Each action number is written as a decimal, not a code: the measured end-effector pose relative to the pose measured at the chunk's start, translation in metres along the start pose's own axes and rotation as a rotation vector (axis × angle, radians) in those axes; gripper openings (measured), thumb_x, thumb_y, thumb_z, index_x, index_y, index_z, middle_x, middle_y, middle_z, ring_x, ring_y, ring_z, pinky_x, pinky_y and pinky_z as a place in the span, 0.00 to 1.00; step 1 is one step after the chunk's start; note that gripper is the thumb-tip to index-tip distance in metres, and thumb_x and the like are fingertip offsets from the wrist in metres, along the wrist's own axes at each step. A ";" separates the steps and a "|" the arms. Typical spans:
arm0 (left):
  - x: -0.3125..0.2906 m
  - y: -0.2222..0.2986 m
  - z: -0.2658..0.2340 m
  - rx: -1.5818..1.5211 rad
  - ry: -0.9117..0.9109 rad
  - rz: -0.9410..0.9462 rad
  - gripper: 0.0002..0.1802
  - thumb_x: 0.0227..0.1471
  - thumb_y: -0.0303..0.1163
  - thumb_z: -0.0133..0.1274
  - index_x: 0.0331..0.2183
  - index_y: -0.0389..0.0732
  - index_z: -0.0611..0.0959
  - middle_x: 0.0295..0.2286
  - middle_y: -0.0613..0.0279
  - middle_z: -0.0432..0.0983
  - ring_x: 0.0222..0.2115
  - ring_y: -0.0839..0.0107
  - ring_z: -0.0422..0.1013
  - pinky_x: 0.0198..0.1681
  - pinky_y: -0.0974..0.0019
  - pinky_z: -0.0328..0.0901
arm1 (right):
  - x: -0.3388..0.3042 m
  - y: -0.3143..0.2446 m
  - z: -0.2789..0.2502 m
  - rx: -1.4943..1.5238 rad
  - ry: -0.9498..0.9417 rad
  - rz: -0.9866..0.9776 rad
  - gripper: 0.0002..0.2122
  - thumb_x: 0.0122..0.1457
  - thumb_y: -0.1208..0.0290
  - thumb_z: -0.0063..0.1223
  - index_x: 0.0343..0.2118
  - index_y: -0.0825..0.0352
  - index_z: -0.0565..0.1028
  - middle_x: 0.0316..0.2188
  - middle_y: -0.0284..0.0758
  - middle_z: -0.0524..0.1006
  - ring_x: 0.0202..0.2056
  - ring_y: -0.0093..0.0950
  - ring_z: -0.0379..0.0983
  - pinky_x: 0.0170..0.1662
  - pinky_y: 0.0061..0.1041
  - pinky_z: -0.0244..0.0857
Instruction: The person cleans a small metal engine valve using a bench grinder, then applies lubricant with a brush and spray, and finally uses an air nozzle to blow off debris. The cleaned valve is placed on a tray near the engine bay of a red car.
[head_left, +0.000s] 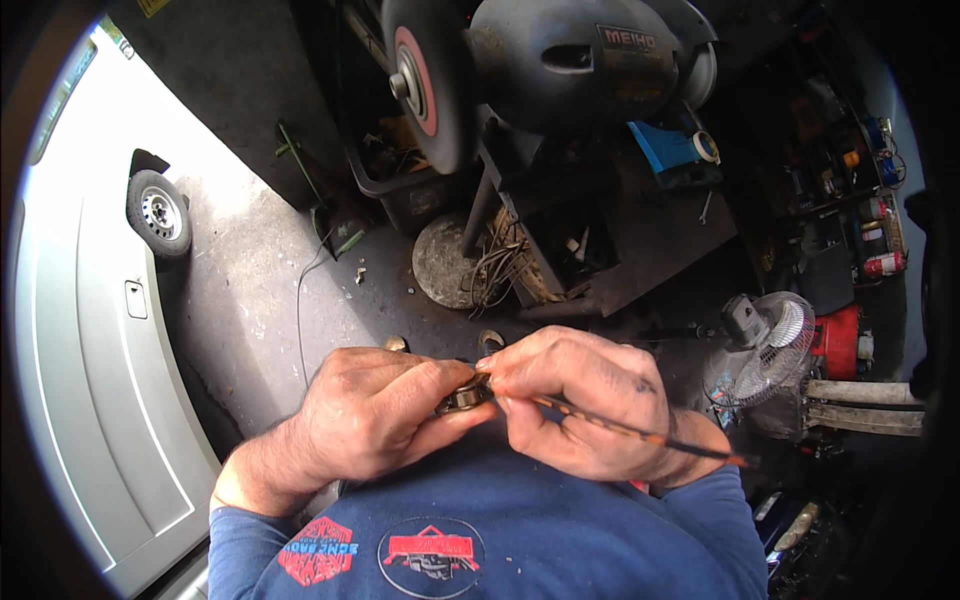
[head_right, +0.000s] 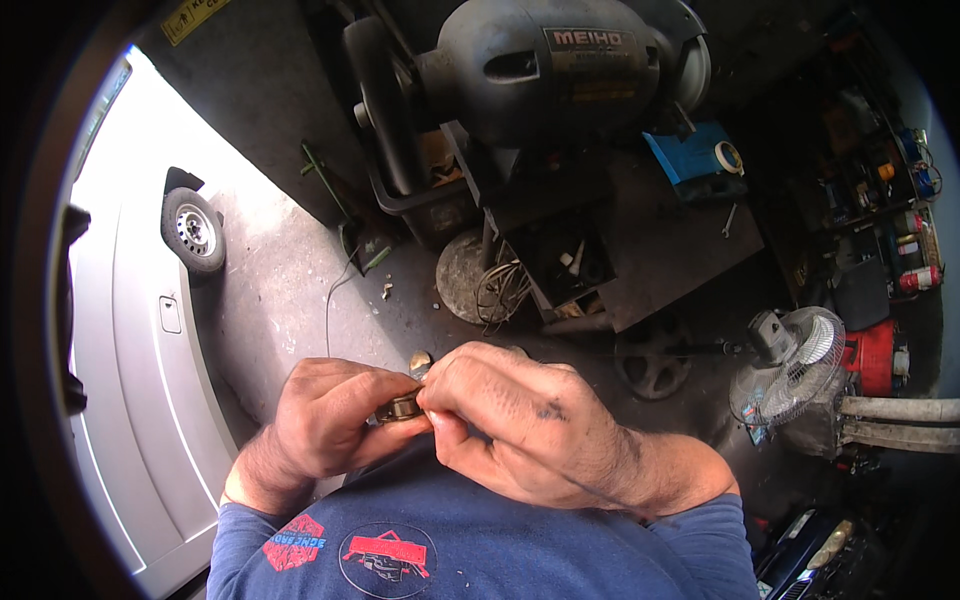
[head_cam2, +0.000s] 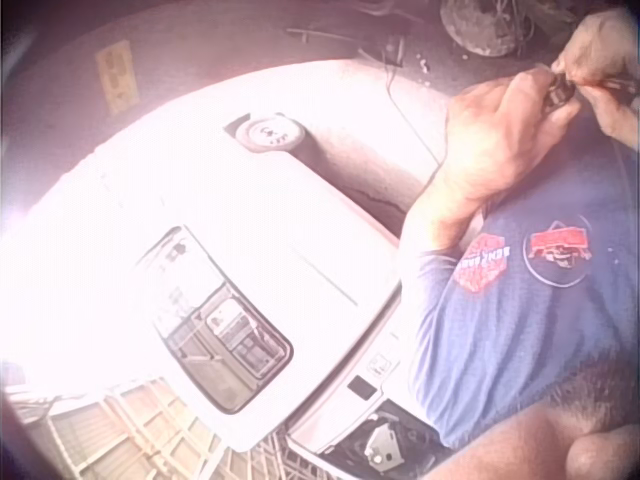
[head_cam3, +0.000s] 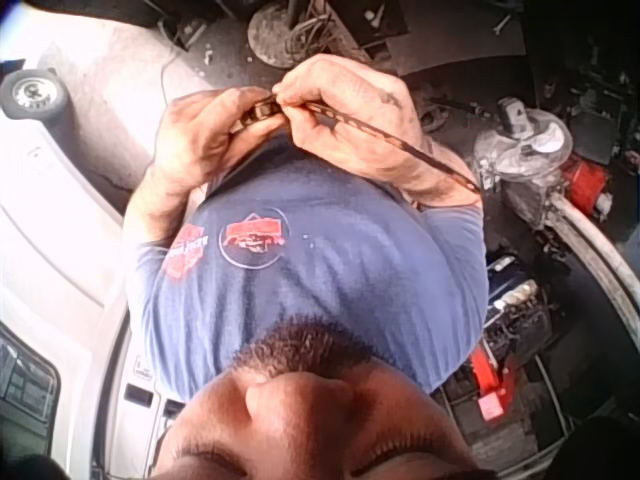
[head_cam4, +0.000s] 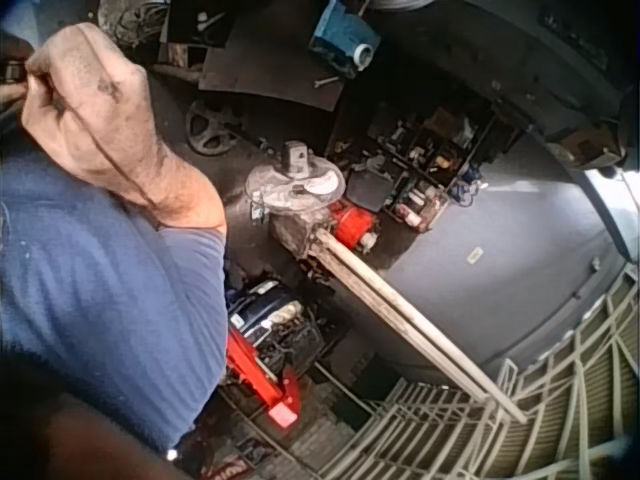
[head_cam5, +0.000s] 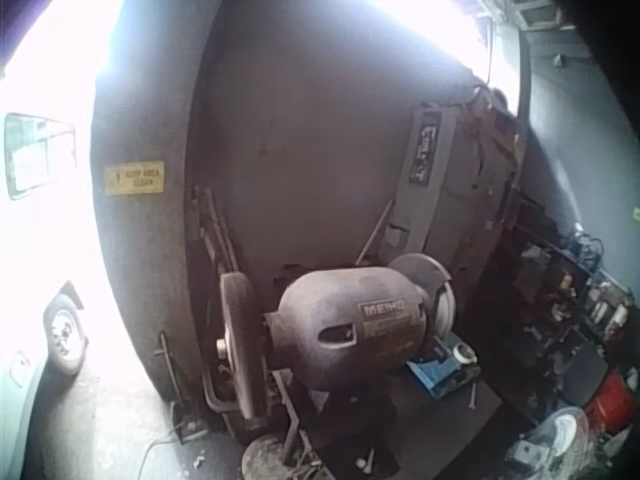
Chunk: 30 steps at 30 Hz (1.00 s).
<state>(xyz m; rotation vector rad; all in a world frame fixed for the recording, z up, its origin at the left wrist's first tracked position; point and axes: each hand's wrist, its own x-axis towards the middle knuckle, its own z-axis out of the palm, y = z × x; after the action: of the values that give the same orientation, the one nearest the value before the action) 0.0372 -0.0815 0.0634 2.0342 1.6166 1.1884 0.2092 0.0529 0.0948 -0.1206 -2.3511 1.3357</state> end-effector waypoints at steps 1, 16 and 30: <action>0.000 -0.001 0.000 -0.013 -0.012 -0.010 0.17 0.44 0.33 0.67 0.34 0.35 0.79 0.19 0.62 0.76 0.18 0.67 0.75 0.20 0.66 0.69 | 0.000 0.000 -0.001 0.000 -0.024 -0.009 0.08 0.47 0.86 0.61 0.31 0.73 0.74 0.29 0.44 0.79 0.34 0.35 0.81 0.37 0.26 0.77; -0.002 -0.004 0.003 -0.059 -0.056 -0.051 0.16 0.45 0.34 0.66 0.35 0.37 0.80 0.20 0.62 0.77 0.17 0.66 0.74 0.21 0.65 0.68 | 0.002 0.008 -0.009 -0.013 -0.087 -0.104 0.07 0.47 0.87 0.61 0.29 0.73 0.76 0.29 0.45 0.80 0.34 0.35 0.81 0.34 0.27 0.78; -0.040 -0.035 0.072 -0.437 0.099 -0.656 0.13 0.61 0.35 0.51 0.39 0.33 0.78 0.25 0.60 0.81 0.29 0.73 0.78 0.34 0.70 0.70 | -0.170 0.302 -0.120 0.260 0.562 1.411 0.03 0.56 0.76 0.58 0.30 0.69 0.76 0.24 0.35 0.78 0.22 0.26 0.77 0.24 0.22 0.74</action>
<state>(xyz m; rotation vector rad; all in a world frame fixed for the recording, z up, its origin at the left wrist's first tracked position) 0.0653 -0.0879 -0.0210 1.0729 1.6834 1.2423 0.3714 0.2621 -0.1599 -2.0158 -1.4147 1.7227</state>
